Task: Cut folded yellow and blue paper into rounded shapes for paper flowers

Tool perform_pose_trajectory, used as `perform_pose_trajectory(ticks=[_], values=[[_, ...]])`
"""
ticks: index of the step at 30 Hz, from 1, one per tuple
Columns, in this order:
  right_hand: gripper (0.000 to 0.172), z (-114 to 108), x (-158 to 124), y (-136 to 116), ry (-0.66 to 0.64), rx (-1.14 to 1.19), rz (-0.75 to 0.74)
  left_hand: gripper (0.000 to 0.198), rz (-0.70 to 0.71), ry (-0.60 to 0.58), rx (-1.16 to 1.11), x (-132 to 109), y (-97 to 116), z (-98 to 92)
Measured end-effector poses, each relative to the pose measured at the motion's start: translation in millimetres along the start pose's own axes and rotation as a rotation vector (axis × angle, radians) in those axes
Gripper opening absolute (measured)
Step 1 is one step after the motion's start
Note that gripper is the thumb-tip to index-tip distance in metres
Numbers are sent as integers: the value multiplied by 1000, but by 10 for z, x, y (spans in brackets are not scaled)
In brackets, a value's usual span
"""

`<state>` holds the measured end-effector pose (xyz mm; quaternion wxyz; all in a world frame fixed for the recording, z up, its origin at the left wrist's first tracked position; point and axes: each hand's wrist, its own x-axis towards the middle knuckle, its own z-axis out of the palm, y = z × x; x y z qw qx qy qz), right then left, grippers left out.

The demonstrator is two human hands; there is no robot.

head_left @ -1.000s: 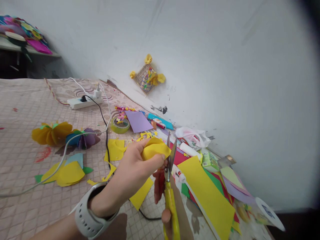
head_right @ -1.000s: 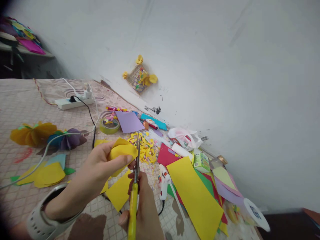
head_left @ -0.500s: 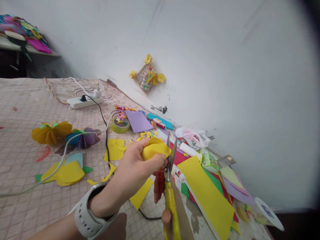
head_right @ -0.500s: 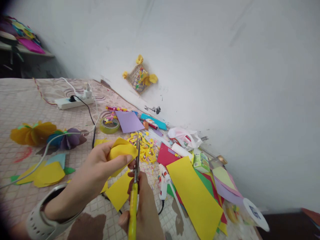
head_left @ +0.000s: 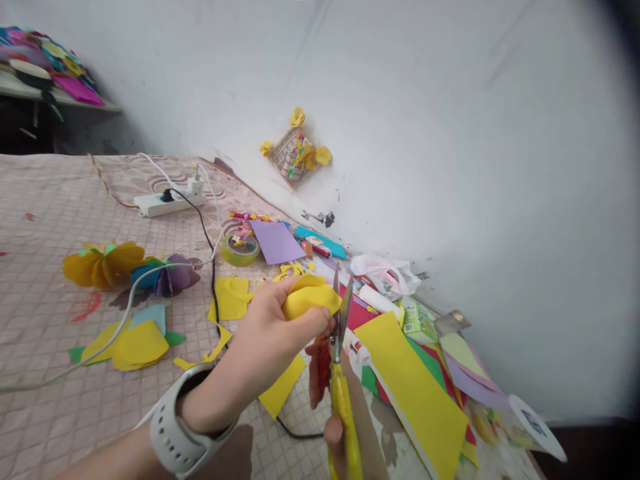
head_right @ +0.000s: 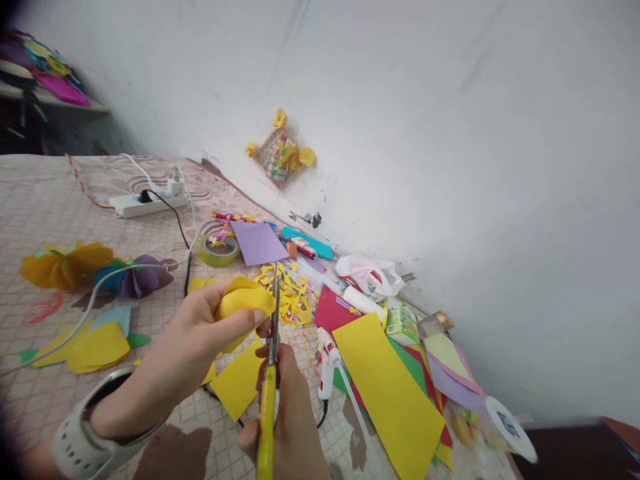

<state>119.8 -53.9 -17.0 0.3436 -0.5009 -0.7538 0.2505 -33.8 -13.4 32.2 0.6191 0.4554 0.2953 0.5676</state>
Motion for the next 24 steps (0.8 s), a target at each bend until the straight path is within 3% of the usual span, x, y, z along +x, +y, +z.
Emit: perform_pose_trajectory(ticks=[17, 24], values=[[74, -34, -74, 103, 22, 154, 23, 9, -3, 0, 25, 5, 38, -1], [81, 31, -76, 185, 37, 213, 17, 8, -13, 19, 51, -1, 34, -6]])
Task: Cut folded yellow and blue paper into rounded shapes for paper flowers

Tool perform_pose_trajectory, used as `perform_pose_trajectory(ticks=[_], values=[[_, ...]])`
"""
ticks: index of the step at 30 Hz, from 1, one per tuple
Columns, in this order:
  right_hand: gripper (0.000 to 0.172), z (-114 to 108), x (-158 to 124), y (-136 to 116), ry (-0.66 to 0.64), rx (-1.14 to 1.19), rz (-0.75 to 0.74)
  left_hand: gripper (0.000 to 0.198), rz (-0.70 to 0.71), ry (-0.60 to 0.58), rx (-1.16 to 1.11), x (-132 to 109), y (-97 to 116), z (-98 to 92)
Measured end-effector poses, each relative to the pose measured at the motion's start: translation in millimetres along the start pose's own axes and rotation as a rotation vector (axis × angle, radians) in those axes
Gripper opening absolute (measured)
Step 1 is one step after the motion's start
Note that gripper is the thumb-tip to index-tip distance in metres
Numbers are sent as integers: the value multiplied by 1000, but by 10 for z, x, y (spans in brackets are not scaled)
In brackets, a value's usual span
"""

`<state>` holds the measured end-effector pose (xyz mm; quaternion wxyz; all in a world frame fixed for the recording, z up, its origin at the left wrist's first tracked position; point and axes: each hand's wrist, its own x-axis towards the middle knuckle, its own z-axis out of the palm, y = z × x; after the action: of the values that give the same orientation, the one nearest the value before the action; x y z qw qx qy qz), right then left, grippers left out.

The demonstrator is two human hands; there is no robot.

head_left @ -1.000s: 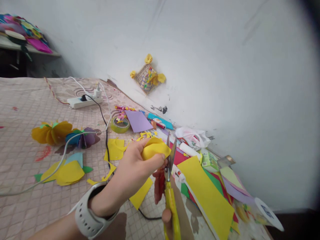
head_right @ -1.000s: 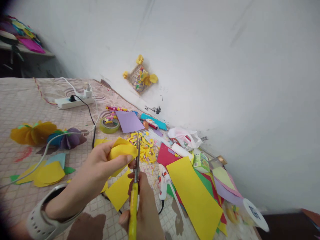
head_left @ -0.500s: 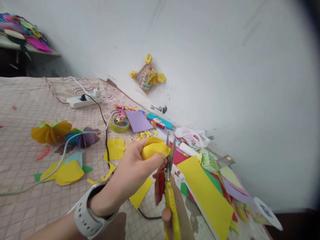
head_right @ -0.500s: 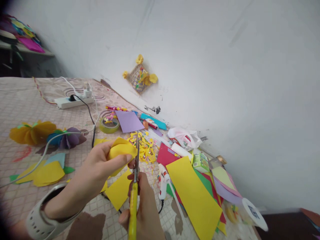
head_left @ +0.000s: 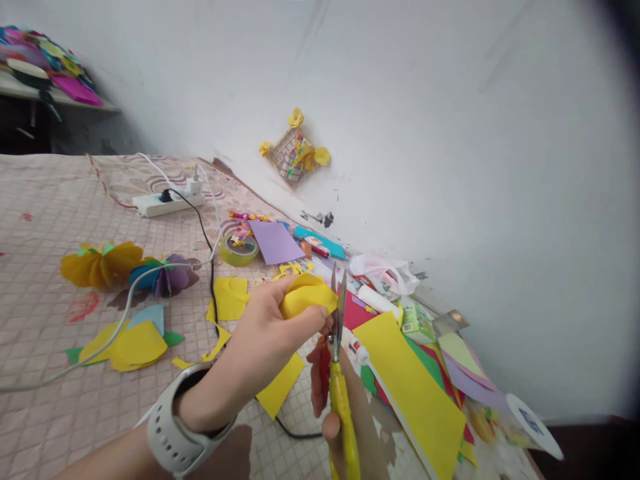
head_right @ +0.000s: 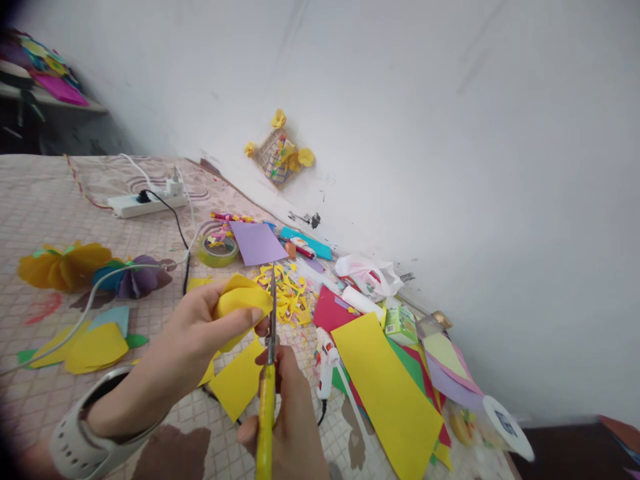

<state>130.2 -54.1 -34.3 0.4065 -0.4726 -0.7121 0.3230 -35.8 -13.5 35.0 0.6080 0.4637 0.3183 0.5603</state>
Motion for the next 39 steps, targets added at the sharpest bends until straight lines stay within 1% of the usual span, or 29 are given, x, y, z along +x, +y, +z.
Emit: perform_pose_trajectory(ticks=[3, 6, 9, 12, 14, 16, 18, 20, 21, 23, 25, 26, 29, 33, 36, 39], values=[[86, 32, -7, 33, 20, 66, 34, 7, -8, -7, -13, 4, -17, -11], [83, 36, -11, 25, 45, 104, 60, 6, 3, -12, -23, 11, -21, -19], [79, -20, -6, -7, 29, 100, 63, 5, 22, -20, -25, 19, -14, -22], [82, -155, 1, -48, -10, 40, 60, 3, 32, -25, -24, 25, -12, -28], [85, -280, 12, -74, -48, 2, 24, 3, 36, -22, -10, 27, -14, -37], [78, -403, 30, -84, -109, -8, -15, 5, 52, -6, 21, 26, -14, -45], [69, -488, 57, -65, -117, 48, -31, 6, 55, 6, 71, 21, -11, -41], [68, -515, 84, -24, 8, 182, -64, 6, 27, -18, 116, 13, -12, -16], [63, -509, 95, -4, 58, 231, -70, 6, 2, -48, 129, 9, -20, 5], [46, -473, 107, 12, 153, 307, -84, 6, -50, -140, 148, 2, -56, 60], [28, -430, 108, -13, 203, 344, -86, 5, -91, -238, 177, -1, -120, 120], [24, -414, 105, -37, 220, 355, -84, 6, -106, -279, 200, -2, -158, 148], [22, -404, 91, -104, 261, 321, -53, 9, -130, -363, 285, 0, -267, 215], [21, -453, 66, -90, 330, 215, 11, 13, -112, -425, 407, 8, -350, 241], [22, -492, 56, -29, 323, 169, 13, 15, -143, -433, 442, 34, -368, 201], [21, -511, 62, 18, 386, 115, -12, 19, -167, -398, 474, 88, -370, 129]])
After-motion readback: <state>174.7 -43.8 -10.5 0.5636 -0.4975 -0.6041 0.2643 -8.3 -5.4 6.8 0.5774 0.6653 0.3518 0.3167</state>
